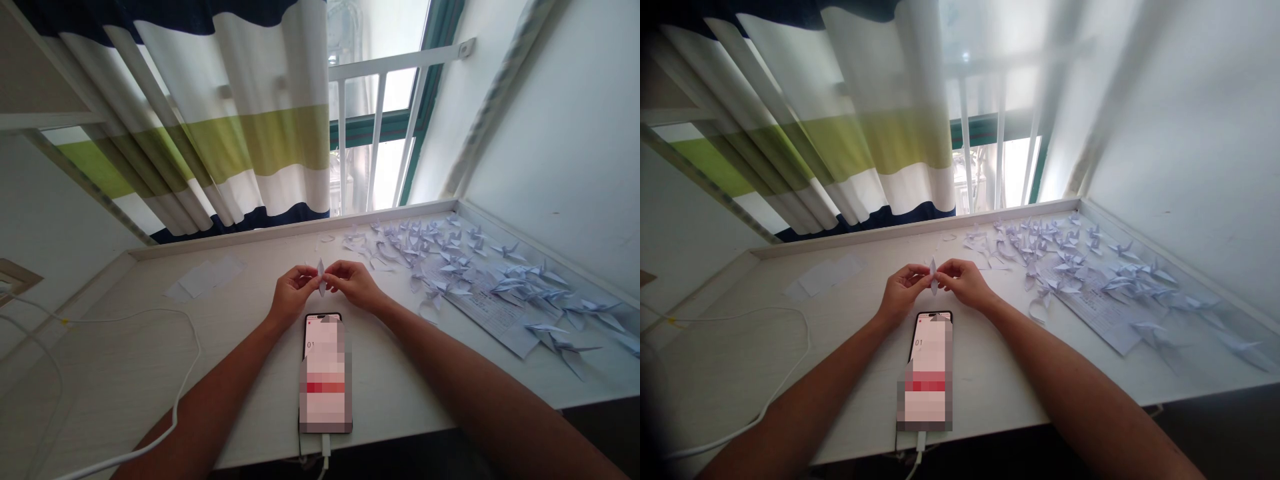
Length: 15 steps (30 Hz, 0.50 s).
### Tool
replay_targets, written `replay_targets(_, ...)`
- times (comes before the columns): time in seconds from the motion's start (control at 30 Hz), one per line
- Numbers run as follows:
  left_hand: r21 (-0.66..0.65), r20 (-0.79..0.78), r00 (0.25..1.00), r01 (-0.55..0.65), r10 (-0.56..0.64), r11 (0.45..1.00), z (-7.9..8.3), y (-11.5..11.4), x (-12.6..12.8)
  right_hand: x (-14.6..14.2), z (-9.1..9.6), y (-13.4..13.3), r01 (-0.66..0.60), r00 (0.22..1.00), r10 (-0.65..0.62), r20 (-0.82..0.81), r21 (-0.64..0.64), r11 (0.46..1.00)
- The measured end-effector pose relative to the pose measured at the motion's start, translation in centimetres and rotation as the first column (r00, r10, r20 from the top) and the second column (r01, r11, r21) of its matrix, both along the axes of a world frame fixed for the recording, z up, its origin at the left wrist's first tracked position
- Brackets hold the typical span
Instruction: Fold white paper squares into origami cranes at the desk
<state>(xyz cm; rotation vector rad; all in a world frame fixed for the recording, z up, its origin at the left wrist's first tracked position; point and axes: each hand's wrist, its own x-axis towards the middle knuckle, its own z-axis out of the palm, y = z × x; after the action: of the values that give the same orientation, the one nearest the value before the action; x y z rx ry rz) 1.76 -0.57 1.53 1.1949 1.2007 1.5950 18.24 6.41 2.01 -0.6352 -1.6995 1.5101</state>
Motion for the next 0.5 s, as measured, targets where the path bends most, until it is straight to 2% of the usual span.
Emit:
replay_targets(0.23, -0.029, -0.046, 0.998, 0.045, -0.046, 0.999, -0.69, 0.21, -0.29, -0.21, -0.77, 0.26, 0.014, 1.0, -0.014, -0.02, -0.008, 1.0)
replay_targets(0.5, -0.013, -0.192, 0.98, -0.051, 0.048, 0.999, -0.92, 0.32, -0.67, 0.05, -0.22, -0.15, 0.002, 1.0, -0.002, 0.005, 0.025, 1.0)
